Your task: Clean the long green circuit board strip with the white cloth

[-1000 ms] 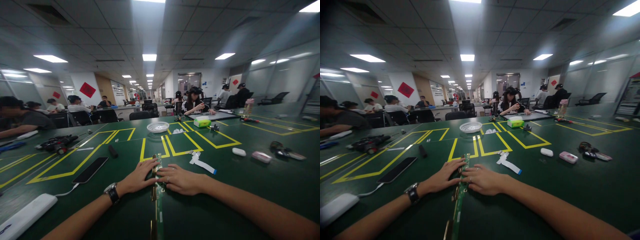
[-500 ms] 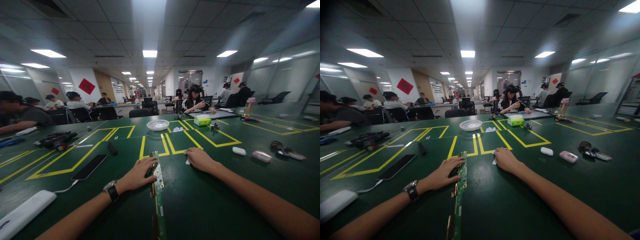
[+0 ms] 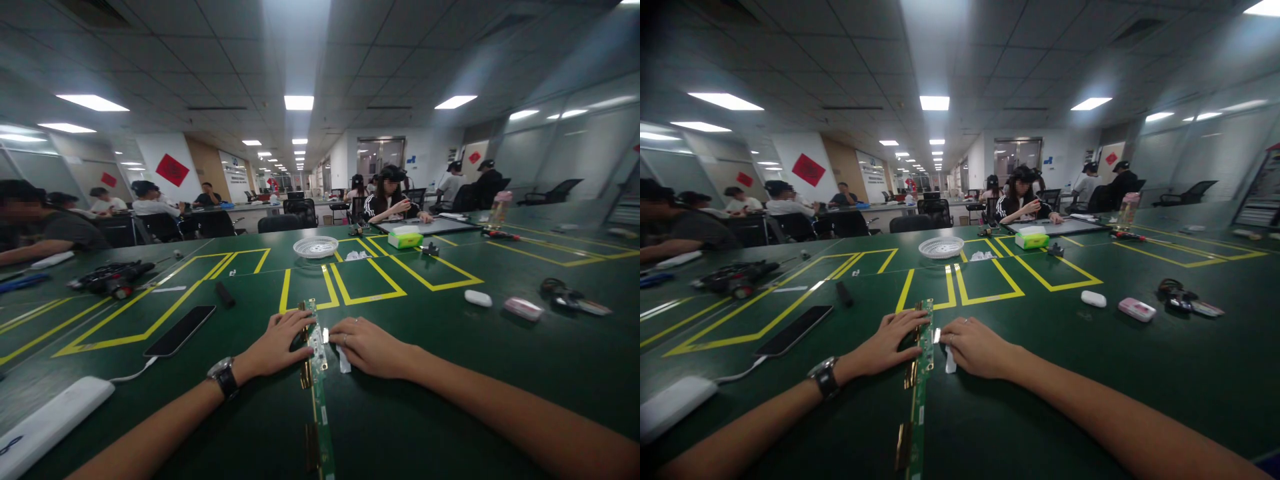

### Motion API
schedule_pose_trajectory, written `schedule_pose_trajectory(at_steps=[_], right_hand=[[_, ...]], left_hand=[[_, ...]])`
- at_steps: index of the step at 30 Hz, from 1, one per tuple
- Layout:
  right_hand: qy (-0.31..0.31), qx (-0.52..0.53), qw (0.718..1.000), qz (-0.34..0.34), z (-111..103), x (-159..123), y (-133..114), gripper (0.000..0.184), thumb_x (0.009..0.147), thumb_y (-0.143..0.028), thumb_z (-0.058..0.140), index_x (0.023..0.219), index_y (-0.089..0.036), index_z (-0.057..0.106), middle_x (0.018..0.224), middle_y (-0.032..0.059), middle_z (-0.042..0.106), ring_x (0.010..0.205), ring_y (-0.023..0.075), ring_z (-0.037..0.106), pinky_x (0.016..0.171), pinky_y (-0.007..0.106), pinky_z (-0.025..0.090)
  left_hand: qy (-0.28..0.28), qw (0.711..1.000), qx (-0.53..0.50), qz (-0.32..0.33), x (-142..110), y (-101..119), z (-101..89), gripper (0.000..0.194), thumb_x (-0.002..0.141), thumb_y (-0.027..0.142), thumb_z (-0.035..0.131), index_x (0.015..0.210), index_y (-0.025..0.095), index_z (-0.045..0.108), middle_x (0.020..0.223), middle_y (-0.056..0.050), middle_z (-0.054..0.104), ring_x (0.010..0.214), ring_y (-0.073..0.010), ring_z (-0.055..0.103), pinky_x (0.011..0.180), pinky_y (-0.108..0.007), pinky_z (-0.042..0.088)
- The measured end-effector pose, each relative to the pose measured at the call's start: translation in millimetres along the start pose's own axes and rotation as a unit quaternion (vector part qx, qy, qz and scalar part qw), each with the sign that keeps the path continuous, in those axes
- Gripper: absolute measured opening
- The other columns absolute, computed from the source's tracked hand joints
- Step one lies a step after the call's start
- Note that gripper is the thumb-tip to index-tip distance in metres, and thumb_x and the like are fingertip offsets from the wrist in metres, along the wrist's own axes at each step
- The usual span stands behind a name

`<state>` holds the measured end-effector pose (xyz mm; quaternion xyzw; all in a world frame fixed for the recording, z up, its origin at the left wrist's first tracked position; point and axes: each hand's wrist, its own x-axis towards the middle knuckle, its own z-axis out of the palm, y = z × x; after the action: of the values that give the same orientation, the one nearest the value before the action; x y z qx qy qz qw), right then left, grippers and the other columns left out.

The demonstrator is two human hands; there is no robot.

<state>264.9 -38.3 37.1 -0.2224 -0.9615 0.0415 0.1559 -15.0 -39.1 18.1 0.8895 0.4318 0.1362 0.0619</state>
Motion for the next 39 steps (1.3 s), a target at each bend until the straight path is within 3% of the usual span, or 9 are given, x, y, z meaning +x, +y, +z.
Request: schedule_pose_trajectory(at_steps=[9, 24, 39], right_hand=[[-0.015, -0.005, 1.0, -0.003, -3.9, 0.1, -2.7, 0.038, 0.097, -0.021, 0.045, 0.132, -0.018, 0.059, 0.129, 0.0107, 0.062, 0.118, 0.0247, 0.055, 0.097, 0.042, 0.041], [-0.005, 0.023, 0.999, -0.037, -2.6, -0.5, 2.1, 0.038, 0.097, -0.019, 0.045, 0.133, -0.018, 0.058, 0.127, 0.0113, 0.063, 0.118, 0.0227, 0.055, 0.099, 0.039, 0.041], [-0.018, 0.027, 0.999, -0.028, -5.7, -0.5, -0.4, 0.039, 0.098, -0.02, 0.043, 0.135, -0.018, 0.057, 0.13, 0.0118, 0.061, 0.119, 0.0238, 0.054, 0.101, 0.041, 0.04]], left_hand=[[0.011, 1.0, -0.004, 0.008, -0.7, -1.4, 0.5, 0.057, 0.095, 0.06, 0.048, 0.146, 0.035, 0.042, 0.153, -0.004, 0.039, 0.14, -0.0326, 0.034, 0.114, -0.056, 0.017], [0.001, 1.0, 0.003, 0.001, 0.3, -0.7, 0.3, 0.058, 0.095, 0.062, 0.047, 0.145, 0.034, 0.043, 0.153, -0.005, 0.04, 0.139, -0.0331, 0.035, 0.112, -0.055, 0.022], [-0.004, 1.0, -0.004, 0.006, 0.3, -1.6, 0.1, 0.058, 0.095, 0.062, 0.046, 0.145, 0.033, 0.042, 0.154, -0.005, 0.038, 0.139, -0.0331, 0.035, 0.112, -0.055, 0.022]])
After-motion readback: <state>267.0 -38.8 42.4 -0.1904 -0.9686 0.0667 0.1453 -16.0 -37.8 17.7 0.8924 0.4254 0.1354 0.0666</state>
